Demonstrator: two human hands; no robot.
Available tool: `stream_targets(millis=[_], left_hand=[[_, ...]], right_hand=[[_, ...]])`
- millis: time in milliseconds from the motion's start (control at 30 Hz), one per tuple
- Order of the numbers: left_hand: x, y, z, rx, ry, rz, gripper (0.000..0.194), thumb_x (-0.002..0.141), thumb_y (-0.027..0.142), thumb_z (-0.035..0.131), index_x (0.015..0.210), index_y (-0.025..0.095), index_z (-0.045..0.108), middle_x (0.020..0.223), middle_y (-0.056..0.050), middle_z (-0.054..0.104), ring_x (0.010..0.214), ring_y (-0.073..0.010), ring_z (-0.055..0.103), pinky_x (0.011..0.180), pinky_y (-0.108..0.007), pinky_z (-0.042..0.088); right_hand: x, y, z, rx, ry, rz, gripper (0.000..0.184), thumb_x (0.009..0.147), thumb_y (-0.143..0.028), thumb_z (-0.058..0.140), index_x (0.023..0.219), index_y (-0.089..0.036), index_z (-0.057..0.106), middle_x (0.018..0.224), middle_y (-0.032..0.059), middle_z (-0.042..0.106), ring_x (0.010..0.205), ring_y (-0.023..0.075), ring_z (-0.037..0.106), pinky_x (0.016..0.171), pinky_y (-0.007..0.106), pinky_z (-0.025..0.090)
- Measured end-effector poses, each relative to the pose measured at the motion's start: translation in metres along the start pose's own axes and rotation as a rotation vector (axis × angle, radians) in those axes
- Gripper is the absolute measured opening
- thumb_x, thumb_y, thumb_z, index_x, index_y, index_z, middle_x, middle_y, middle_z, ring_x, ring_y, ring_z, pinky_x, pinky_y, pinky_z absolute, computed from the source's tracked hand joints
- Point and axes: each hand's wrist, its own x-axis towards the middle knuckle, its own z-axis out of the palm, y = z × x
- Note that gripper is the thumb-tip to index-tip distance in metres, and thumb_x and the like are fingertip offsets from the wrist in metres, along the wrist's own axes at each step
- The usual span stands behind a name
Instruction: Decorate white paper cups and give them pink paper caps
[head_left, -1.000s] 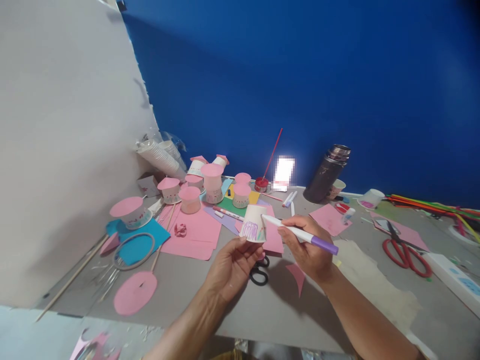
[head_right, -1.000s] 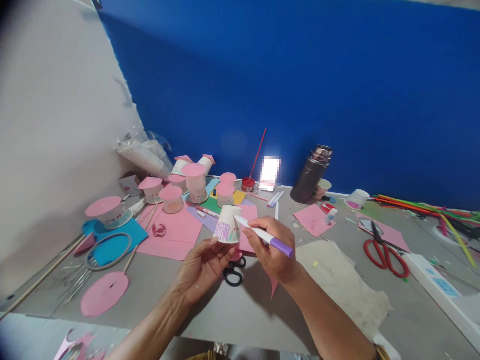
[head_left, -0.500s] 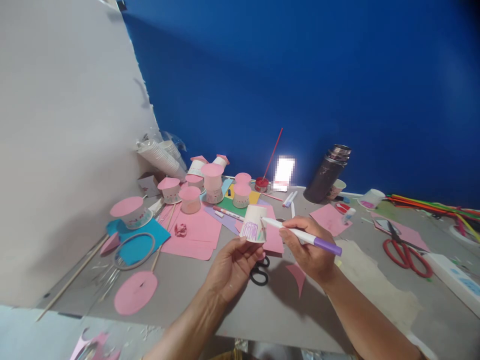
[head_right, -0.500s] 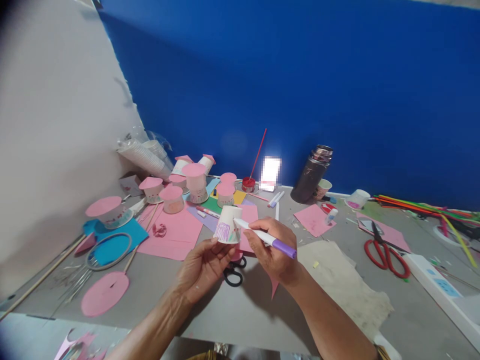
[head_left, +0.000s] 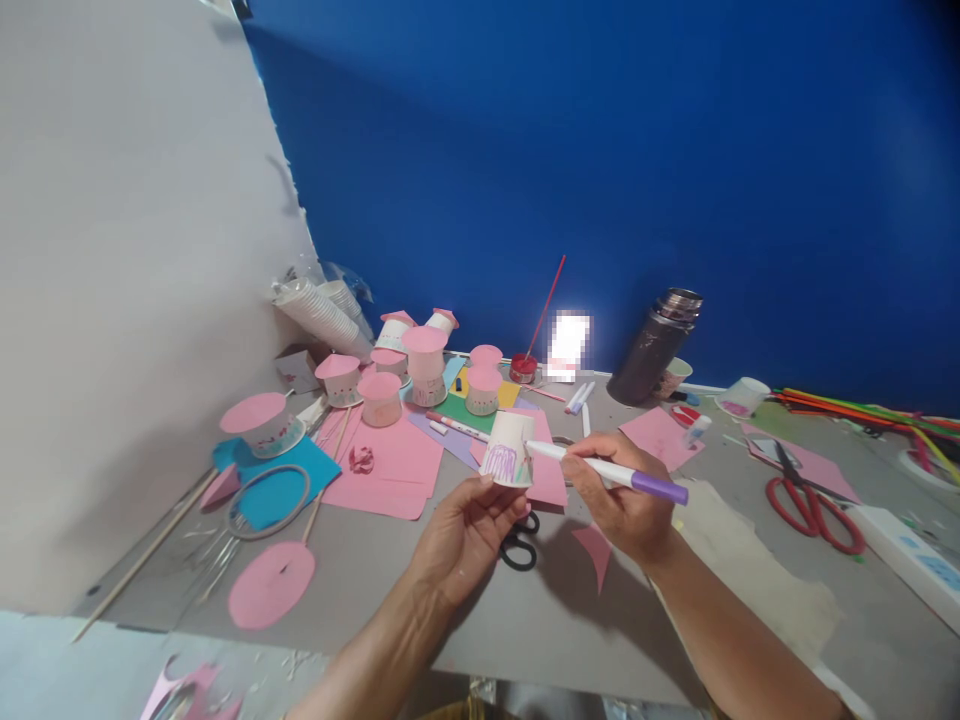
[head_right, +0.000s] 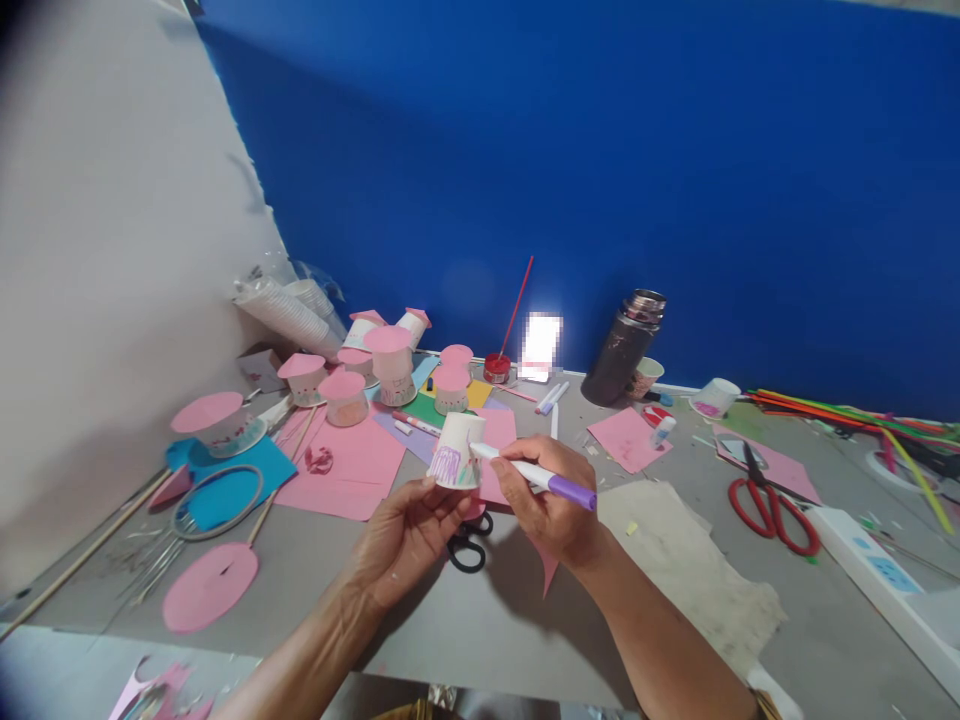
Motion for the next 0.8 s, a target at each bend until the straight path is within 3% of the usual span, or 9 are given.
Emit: stream_targets(millis=[233, 533, 800], left_hand=[[0.0004, -0.0009, -0.0006, 0.0, 0.002, -0.01, 0.013, 0.084, 0.003, 0.061, 0.087, 0.004, 0.074, 0.09, -0.018, 0.078, 0.083, -0.0253, 0.075, 0.081, -0.039, 0.064], [0.0009, -0.0004, -0.0005, -0.019, 0.012, -0.023, 0.014, 0.085, 0.002, 0.059, 0.087, 0.006, 0.073, 0.09, -0.016, 0.078, 0.083, -0.025, 0.076, 0.081, -0.04, 0.065], [-0.0006, 0.0038, 0.0027, -0.092, 0.052, -0.036, 0.015, 0.087, 0.002, 0.057, 0.08, 0.008, 0.069, 0.081, -0.015, 0.077, 0.077, -0.0231, 0.076, 0.073, -0.034, 0.066]], right_hand=[[0.0002, 0.0021, 0.001, -0.023, 0.054, -0.005, 0.009, 0.096, -0.027, 0.064, 0.09, -0.022, 0.067, 0.074, 0.0011, 0.075, 0.061, 0.0158, 0.072, 0.058, 0.024, 0.056], [-0.0004, 0.0042, 0.0023, -0.007, 0.032, 0.0, 0.007, 0.095, -0.025, 0.064, 0.09, -0.022, 0.066, 0.071, -0.0003, 0.074, 0.058, 0.0147, 0.07, 0.057, 0.023, 0.053], [0.001, 0.0044, 0.0007, -0.014, 0.045, -0.003, 0.007, 0.094, -0.024, 0.064, 0.089, -0.022, 0.067, 0.072, 0.0001, 0.074, 0.058, 0.0149, 0.07, 0.056, 0.024, 0.054]])
